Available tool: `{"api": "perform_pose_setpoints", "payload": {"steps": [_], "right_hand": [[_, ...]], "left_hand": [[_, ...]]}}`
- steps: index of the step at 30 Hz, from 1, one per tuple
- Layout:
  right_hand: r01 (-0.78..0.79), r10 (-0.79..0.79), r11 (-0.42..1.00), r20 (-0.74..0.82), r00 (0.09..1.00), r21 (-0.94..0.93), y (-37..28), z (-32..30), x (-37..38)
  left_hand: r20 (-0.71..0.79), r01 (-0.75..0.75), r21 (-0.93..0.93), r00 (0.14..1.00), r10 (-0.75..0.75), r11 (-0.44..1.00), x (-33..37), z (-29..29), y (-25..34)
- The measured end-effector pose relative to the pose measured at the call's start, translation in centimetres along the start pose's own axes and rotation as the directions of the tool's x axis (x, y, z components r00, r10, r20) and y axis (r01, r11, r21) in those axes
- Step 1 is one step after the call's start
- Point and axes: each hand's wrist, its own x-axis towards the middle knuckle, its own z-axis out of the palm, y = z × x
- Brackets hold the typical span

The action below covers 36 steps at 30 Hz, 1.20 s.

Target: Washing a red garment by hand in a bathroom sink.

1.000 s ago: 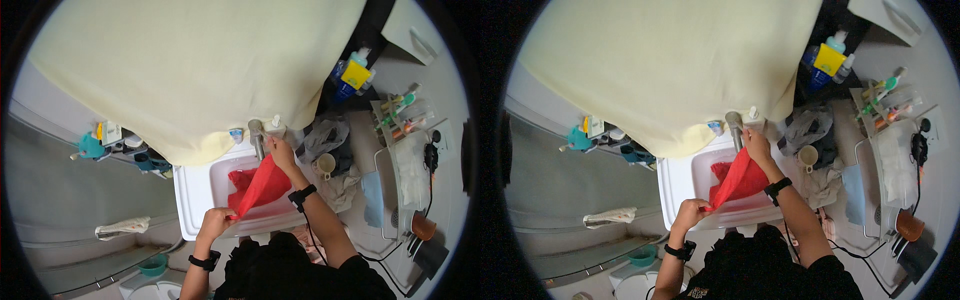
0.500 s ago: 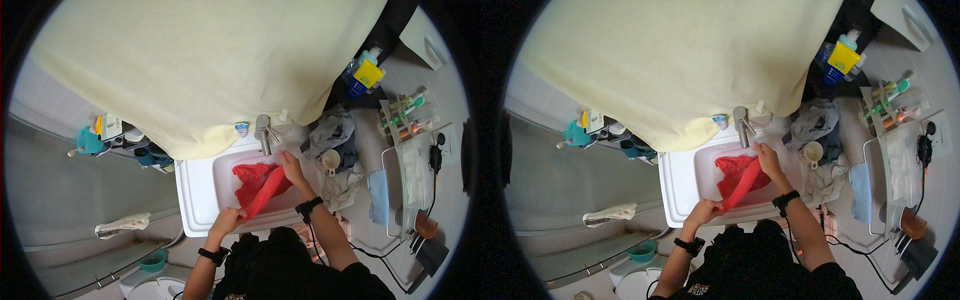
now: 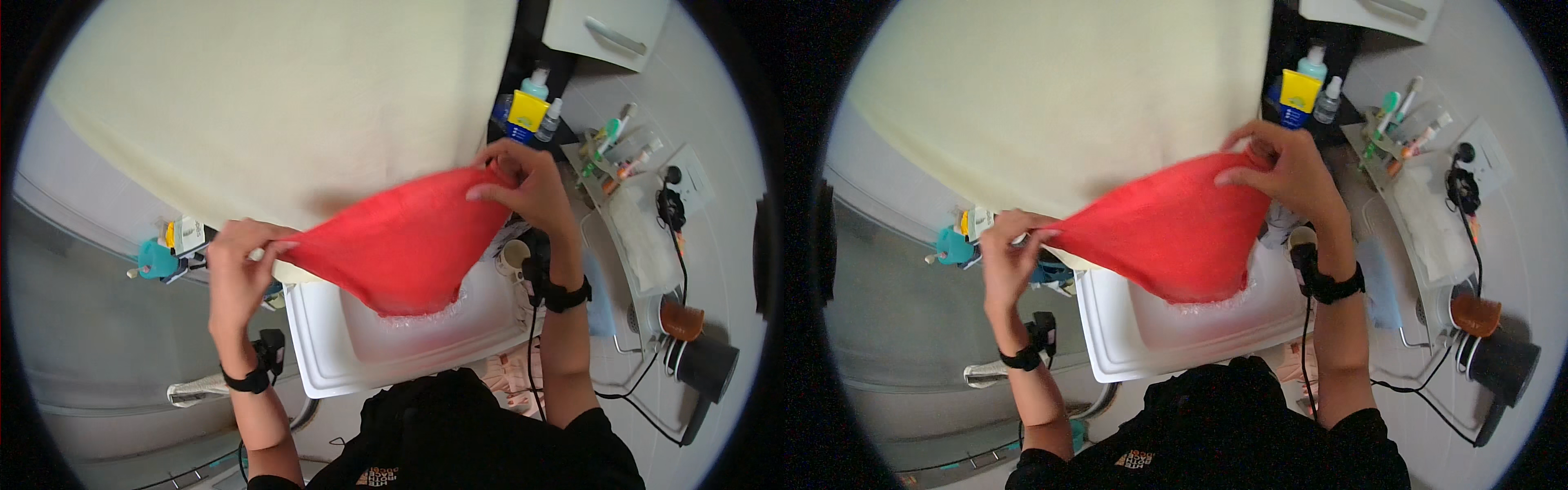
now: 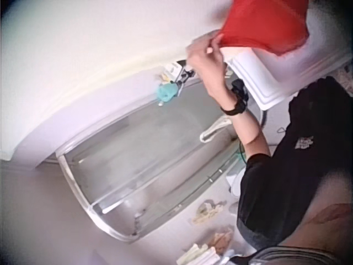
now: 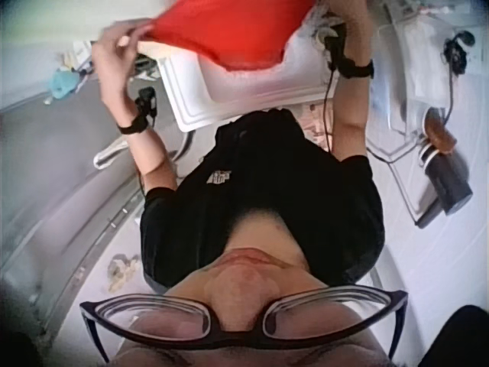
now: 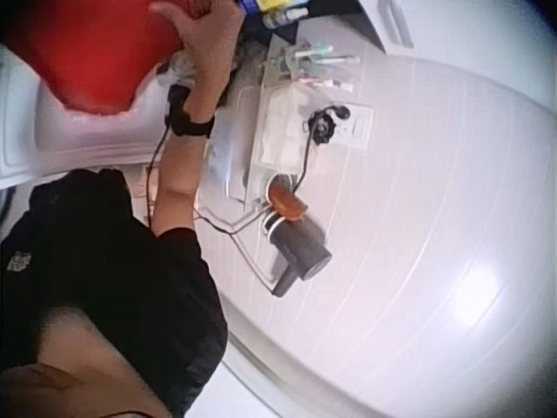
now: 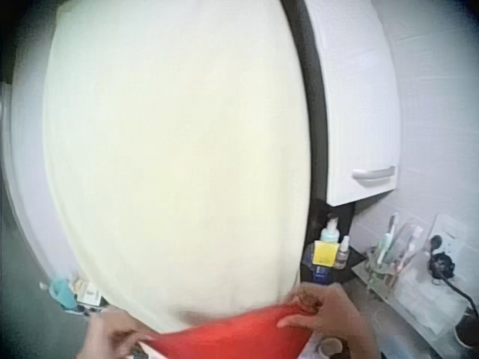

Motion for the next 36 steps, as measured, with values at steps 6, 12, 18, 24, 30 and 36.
{"api": "perform_pose_setpoints", "payload": {"steps": [6,12,18,24,30,36], "right_hand": [[0.006,-0.004,0.996,-0.024,1.000,0.091,-0.4,-0.5,-2.7],[-0.372,0.305,0.928,0.520,0.798,0.027,9.4,7.8,-11.6],[-0.383,0.394,0.908,0.660,0.640,-0.170,23.3,18.5,-17.1],[-0.420,0.501,0.835,0.176,0.847,-0.356,29.7,27.5,-16.0],[-0.346,0.595,0.710,0.260,0.760,-0.614,28.9,33.3,-18.8],[-0.260,0.544,0.719,0.289,0.788,-0.645,25.1,33.9,-18.1]], "left_hand": [[0.055,0.139,-0.102,0.989,-0.134,0.985,-1.8,-1.3,1.6],[0.666,0.383,-0.176,0.724,-0.177,0.907,-11.6,9.5,-3.5],[0.780,0.476,0.009,0.547,-0.304,0.880,-19.3,26.9,-11.6],[0.470,0.526,0.274,0.658,-0.589,0.805,-20.7,38.3,-13.8],[0.408,0.435,0.306,0.744,-0.530,0.847,-22.4,44.4,-10.3],[0.468,0.386,0.391,0.698,-0.542,0.835,-22.1,46.1,-8.9]]}}
